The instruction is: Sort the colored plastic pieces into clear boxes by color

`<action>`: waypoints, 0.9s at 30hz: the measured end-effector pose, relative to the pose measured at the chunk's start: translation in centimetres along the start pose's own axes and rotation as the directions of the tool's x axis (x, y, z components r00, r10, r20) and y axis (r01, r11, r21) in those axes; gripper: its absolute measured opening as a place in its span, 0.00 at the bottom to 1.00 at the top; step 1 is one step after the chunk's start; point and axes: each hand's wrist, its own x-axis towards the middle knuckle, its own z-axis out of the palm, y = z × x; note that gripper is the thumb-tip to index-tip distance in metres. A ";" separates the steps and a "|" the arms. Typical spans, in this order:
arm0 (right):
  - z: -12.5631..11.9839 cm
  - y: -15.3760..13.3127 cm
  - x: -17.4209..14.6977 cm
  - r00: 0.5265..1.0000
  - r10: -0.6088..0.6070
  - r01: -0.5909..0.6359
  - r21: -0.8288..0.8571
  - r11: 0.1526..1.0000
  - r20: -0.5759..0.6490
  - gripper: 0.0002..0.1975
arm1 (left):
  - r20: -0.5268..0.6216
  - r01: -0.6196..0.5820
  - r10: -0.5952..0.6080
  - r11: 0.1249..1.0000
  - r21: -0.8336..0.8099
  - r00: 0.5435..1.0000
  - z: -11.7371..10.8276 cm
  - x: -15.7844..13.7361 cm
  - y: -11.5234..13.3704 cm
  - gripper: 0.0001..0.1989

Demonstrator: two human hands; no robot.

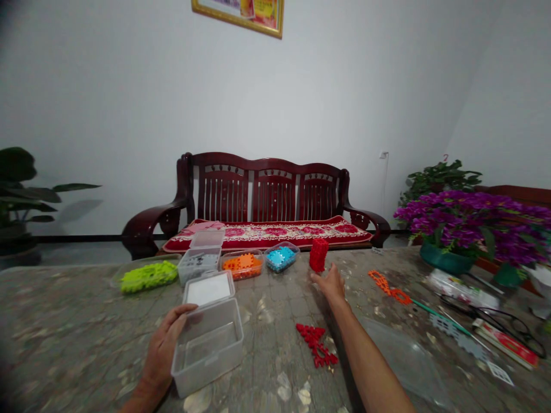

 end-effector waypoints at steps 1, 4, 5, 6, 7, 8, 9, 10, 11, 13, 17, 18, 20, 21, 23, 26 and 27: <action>0.7 -0.3 0.7 0.999 0.032 -0.032 -0.010 0.999 -0.002 0.48 | 0.000 0.000 0.000 1.000 0.007 1.000 0.0 0.0 0.0 0.21; 2.4 -1.0 2.1 0.993 0.120 -0.120 -0.038 0.992 -0.002 0.55 | 0.001 -0.001 0.001 1.000 0.016 1.000 -0.1 0.0 0.2 0.21; 2.8 -1.1 2.4 0.990 0.138 -0.138 -0.045 0.989 -0.003 0.56 | -0.001 0.001 -0.001 1.000 0.015 1.000 -0.1 0.0 0.2 0.21; 3.2 -1.3 2.6 0.989 0.148 -0.148 -0.052 0.988 -0.004 0.56 | -0.004 0.003 -0.003 1.000 0.013 1.000 -0.1 -0.1 0.3 0.21; 3.5 -1.4 2.9 0.988 0.154 -0.154 -0.059 0.986 -0.006 0.56 | -0.007 0.004 -0.004 1.000 0.012 1.000 -0.1 -0.1 0.3 0.21; 3.8 -1.4 3.1 0.987 0.159 -0.159 -0.066 0.985 -0.011 0.55 | -0.012 0.006 -0.006 1.000 0.014 1.000 -0.1 -0.1 0.3 0.21; 4.0 -1.5 3.3 0.987 0.162 -0.163 -0.073 0.984 -0.017 0.55 | -0.016 0.006 -0.006 1.000 0.018 1.000 -0.1 -0.1 0.4 0.22; 4.2 -1.5 3.4 0.986 0.164 -0.165 -0.080 0.983 -0.026 0.55 | -0.019 0.006 -0.006 1.000 0.023 1.000 -0.1 -0.1 0.4 0.22; 4.3 -1.5 3.5 0.986 0.164 -0.166 -0.087 0.982 -0.036 0.54 | -0.021 0.007 -0.006 1.000 0.027 1.000 -0.1 -0.1 0.5 0.22; 4.3 -1.4 3.7 0.986 0.159 -0.163 -0.100 0.982 -0.053 0.52 | -0.023 0.008 -0.007 0.999 0.031 1.000 -0.1 -0.1 0.6 0.21; 4.2 -1.3 3.7 0.989 0.139 -0.145 -0.122 0.982 -0.057 0.41 | -0.023 0.000 0.000 1.000 0.030 1.000 0.0 -0.1 0.7 0.21; 4.2 -1.3 3.7 0.989 0.140 -0.146 -0.129 0.981 -0.057 0.39 | -0.023 -0.001 0.001 1.000 0.030 1.000 0.0 -0.1 0.8 0.21; 4.2 -1.4 3.7 0.988 0.144 -0.152 -0.146 0.978 -0.059 0.35 | -0.023 -0.003 0.004 0.999 0.036 1.000 0.0 -0.1 0.8 0.22; 4.2 -1.5 3.7 0.987 0.146 -0.154 -0.154 0.976 -0.060 0.34 | -0.025 -0.005 0.006 0.999 0.039 1.000 0.0 -0.1 0.8 0.22; 4.3 -1.5 3.7 0.988 0.145 -0.153 -0.168 0.974 -0.061 0.33 | -0.026 -0.009 0.010 0.999 0.038 1.000 0.0 0.0 0.8 0.23; 4.3 -1.5 3.6 0.990 0.133 -0.141 -0.185 0.973 -0.057 0.30 | -0.016 -0.006 0.006 1.000 0.028 1.000 0.0 0.0 0.7 0.22; 4.2 -1.5 3.5 0.990 0.127 -0.135 -0.189 0.973 -0.055 0.29 | -0.014 -0.003 0.003 1.000 0.023 1.000 0.0 0.0 0.6 0.22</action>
